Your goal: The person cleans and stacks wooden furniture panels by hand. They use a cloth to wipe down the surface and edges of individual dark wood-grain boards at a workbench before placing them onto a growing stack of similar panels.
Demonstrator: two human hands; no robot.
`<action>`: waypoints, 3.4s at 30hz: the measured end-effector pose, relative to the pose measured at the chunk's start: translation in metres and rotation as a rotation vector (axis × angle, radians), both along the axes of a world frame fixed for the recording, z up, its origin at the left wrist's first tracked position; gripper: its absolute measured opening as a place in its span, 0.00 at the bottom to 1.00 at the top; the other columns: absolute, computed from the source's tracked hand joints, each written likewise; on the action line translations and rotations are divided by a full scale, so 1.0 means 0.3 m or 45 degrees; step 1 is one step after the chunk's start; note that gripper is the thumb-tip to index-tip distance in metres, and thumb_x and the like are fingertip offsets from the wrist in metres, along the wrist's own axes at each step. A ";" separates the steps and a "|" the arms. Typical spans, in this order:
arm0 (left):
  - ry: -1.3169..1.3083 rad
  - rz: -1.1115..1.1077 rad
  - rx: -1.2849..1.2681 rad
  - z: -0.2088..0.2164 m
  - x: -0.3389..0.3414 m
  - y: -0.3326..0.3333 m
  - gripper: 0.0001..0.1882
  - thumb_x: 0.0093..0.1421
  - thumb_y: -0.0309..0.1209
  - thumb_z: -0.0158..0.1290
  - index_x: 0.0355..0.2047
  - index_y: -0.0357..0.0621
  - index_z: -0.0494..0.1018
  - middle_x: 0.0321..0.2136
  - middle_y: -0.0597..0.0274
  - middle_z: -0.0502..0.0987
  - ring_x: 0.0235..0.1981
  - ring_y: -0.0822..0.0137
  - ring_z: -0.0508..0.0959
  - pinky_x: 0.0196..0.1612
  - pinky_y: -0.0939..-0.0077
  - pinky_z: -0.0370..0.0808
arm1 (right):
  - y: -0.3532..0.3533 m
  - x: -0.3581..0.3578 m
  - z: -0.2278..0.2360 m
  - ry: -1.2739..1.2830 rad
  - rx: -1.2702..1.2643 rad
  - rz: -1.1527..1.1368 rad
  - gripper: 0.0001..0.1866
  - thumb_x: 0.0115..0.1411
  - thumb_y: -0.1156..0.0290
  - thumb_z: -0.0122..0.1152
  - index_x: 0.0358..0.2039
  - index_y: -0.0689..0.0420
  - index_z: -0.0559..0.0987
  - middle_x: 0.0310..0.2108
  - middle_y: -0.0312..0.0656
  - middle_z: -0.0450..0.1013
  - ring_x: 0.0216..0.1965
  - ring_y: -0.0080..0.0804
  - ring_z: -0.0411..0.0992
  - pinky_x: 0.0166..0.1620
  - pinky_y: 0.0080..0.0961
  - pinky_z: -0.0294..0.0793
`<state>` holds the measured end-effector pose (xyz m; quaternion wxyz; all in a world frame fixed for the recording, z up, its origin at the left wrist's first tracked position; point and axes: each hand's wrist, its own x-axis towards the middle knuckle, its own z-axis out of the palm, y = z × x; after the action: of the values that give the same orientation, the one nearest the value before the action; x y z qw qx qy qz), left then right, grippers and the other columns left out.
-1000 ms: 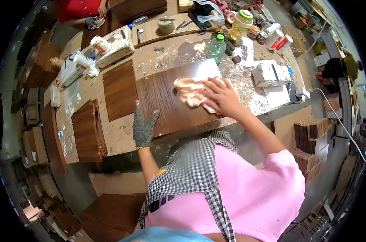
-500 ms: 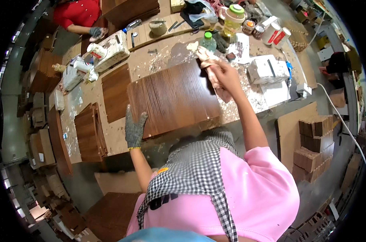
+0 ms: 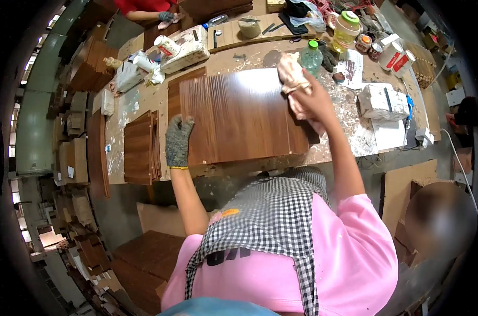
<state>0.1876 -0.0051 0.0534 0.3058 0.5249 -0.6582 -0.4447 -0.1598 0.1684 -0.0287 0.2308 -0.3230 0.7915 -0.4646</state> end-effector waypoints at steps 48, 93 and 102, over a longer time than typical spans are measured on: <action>-0.351 -0.463 -0.149 -0.448 0.129 0.199 0.29 0.75 0.37 0.38 0.71 0.37 0.50 0.70 0.47 0.56 0.69 0.51 0.61 0.70 0.66 0.56 | -0.359 0.585 0.092 0.224 0.434 0.795 0.34 0.56 0.60 0.63 0.64 0.46 0.69 0.59 0.54 0.70 0.61 0.51 0.67 0.67 0.51 0.57; 0.089 -0.573 -0.168 -0.377 -0.151 -0.288 0.15 0.62 0.37 0.61 0.44 0.40 0.82 0.44 0.52 0.82 0.47 0.60 0.80 0.53 0.68 0.74 | 0.032 0.709 0.175 0.153 -0.192 1.617 0.22 0.56 0.70 0.61 0.53 0.56 0.77 0.49 0.48 0.77 0.55 0.41 0.74 0.62 0.43 0.68; 0.097 -0.505 -0.257 -0.398 -0.175 -0.291 0.18 0.66 0.38 0.55 0.49 0.40 0.80 0.46 0.50 0.81 0.48 0.59 0.80 0.54 0.68 0.73 | -0.178 0.269 -0.059 1.380 0.587 0.489 0.34 0.59 0.61 0.61 0.66 0.50 0.67 0.70 0.42 0.58 0.72 0.46 0.51 0.67 0.54 0.59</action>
<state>0.1351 -0.0923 -0.0661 0.2880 0.3349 -0.7776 -0.4475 -0.0793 0.1151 -0.0464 -0.0605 -0.5917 0.8039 -0.0017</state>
